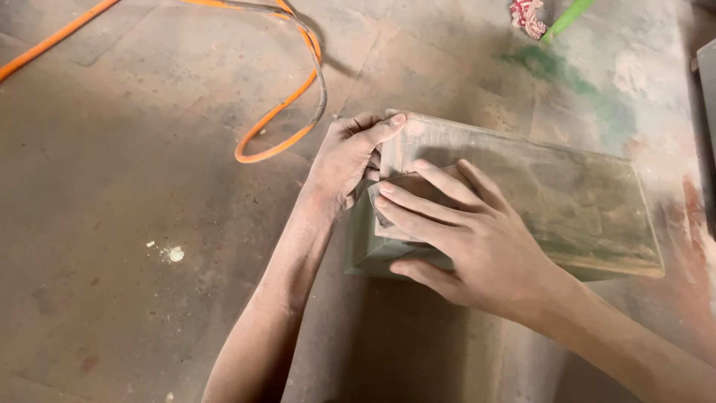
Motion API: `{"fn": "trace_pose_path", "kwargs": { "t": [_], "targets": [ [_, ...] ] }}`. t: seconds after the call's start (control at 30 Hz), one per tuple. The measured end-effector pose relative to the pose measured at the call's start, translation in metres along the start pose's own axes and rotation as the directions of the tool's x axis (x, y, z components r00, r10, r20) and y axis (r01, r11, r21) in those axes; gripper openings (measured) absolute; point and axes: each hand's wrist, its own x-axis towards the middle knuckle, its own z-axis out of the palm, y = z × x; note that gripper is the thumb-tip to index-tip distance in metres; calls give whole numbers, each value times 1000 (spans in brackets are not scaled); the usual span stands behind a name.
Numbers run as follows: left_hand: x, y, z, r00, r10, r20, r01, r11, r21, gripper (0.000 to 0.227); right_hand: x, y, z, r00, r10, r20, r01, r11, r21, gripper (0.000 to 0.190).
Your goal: The person sands a rectangular wooden piece by hand using a sanding block. They hold the piece between their legs and rub the sanding block across the surface repeatedly, flipping the piece to work on different sides.
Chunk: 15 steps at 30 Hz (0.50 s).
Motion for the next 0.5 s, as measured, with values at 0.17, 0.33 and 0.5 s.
{"fn": "trace_pose_path", "kwargs": {
  "t": [0.17, 0.33, 0.5],
  "targets": [
    [0, -1, 2, 1000, 2, 13, -1, 1000, -22, 27, -25, 0, -16, 996, 87, -16, -87, 996, -36, 67],
    [-1, 0, 3, 998, 55, -10, -54, 997, 53, 24, -3, 5, -1, 1000, -1, -29, 0, 1000, -25, 67],
    [2, -14, 4, 996, 86, -28, -86, 996, -4, 24, -35, 3, -9, 997, 75, -35, -75, 997, -4, 66]
  ]
}}
